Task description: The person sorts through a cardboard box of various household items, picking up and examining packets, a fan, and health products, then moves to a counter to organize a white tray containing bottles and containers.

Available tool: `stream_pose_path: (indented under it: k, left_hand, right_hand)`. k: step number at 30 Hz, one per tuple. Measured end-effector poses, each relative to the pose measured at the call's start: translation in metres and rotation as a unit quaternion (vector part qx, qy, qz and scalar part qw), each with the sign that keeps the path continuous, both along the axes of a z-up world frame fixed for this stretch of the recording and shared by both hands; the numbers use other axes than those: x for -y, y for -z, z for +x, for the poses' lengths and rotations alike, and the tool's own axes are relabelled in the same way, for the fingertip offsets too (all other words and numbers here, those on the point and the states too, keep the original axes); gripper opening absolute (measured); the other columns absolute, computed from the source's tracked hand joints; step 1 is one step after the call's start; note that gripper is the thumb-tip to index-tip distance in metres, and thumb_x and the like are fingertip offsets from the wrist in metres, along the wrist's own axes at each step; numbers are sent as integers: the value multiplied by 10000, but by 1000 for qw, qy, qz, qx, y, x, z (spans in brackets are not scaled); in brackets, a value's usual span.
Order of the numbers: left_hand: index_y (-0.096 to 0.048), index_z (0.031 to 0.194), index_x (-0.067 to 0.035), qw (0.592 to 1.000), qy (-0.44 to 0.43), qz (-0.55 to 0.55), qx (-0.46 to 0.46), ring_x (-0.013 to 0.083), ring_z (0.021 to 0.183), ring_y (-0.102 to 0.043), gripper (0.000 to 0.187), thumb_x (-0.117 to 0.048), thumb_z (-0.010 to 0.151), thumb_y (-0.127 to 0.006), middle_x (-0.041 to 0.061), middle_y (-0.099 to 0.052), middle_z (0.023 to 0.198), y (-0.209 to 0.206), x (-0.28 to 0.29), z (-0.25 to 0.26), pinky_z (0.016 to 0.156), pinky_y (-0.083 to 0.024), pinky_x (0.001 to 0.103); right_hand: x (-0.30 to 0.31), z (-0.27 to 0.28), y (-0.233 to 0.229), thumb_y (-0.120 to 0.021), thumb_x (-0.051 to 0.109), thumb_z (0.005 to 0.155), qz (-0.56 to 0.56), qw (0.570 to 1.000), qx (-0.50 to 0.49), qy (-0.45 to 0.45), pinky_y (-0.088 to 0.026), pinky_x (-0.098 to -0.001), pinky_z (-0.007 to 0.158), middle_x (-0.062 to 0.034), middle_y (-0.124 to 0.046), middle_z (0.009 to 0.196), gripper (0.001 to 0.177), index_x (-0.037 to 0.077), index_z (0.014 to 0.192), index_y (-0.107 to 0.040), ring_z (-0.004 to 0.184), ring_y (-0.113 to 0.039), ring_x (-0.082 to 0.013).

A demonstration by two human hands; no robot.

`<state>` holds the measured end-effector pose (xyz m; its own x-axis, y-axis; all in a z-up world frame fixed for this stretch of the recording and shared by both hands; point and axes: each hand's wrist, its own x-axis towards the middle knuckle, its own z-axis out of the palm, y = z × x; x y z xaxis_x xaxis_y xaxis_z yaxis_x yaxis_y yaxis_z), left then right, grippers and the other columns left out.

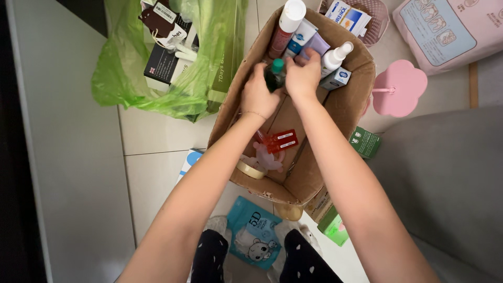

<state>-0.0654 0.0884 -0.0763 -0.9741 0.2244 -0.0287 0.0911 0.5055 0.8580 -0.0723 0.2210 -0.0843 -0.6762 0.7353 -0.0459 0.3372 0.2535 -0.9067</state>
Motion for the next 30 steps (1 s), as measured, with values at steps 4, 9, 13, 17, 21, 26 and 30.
stream_pose_path:
  k: [4,9,13,17,21,26,30]
  left_hand:
    - [-506,1255,-112,999,-27,23,-24,425,1056,-674,658,-129,705,-867,208,-694,1137,21,-18,-17,867,-561,493]
    - [-491,1295,-118,997,-40,6,-61,453,1062,-658,730,-158,690,-899,235,-676,1165,44,-39,-34,867,-547,514]
    - [-436,1390,-139,996,-57,3,-75,462,1076,-651,774,-171,758,-881,237,-671,1213,55,-52,-42,869,-545,521]
    - [-313,1477,-135,997,-35,-2,-62,480,1035,-643,913,-154,749,-864,263,-634,1263,52,-50,-38,819,-546,524]
    - [-289,1559,-164,1000,-10,-3,-24,427,1028,-704,855,-88,853,-766,227,-702,1190,45,-38,-31,872,-572,495]
    - [-447,1405,-114,993,-12,83,-86,290,943,-775,685,-64,820,-800,216,-692,1254,31,-16,-25,841,-624,396]
    - [-529,1322,-79,991,35,130,-25,195,858,-788,541,-58,841,-774,166,-714,1212,2,10,-18,793,-632,335]
  right_hand:
    - [-11,15,-6,-760,112,864,-71,995,-42,-56,-548,-327,957,-133,-716,1185,379,1,1207,-645,1110,-686,-214]
    - [-30,39,-22,-751,96,872,-94,992,-24,-80,-542,-290,910,-69,-732,1112,287,12,1139,-685,1034,-679,-155]
    - [-41,60,-39,-722,120,892,-157,984,18,-87,-532,-269,766,-31,-721,1041,263,48,1143,-690,909,-668,-120]
    - [-47,74,-49,-713,184,919,-168,976,70,-120,-547,-246,751,-5,-729,1020,249,73,1140,-690,887,-717,-104]
    - [-48,82,-56,-762,162,825,-34,943,162,-289,-560,-304,753,-29,-717,1085,419,70,1221,-658,849,-710,-168]
    - [-16,91,-64,-813,106,679,255,722,372,-525,-567,-413,867,-154,-716,1141,565,106,1238,-729,1038,-684,-318]
    - [22,96,-75,-835,211,695,314,614,452,-565,-574,-427,886,-126,-666,1199,512,241,1199,-747,1094,-674,-312]
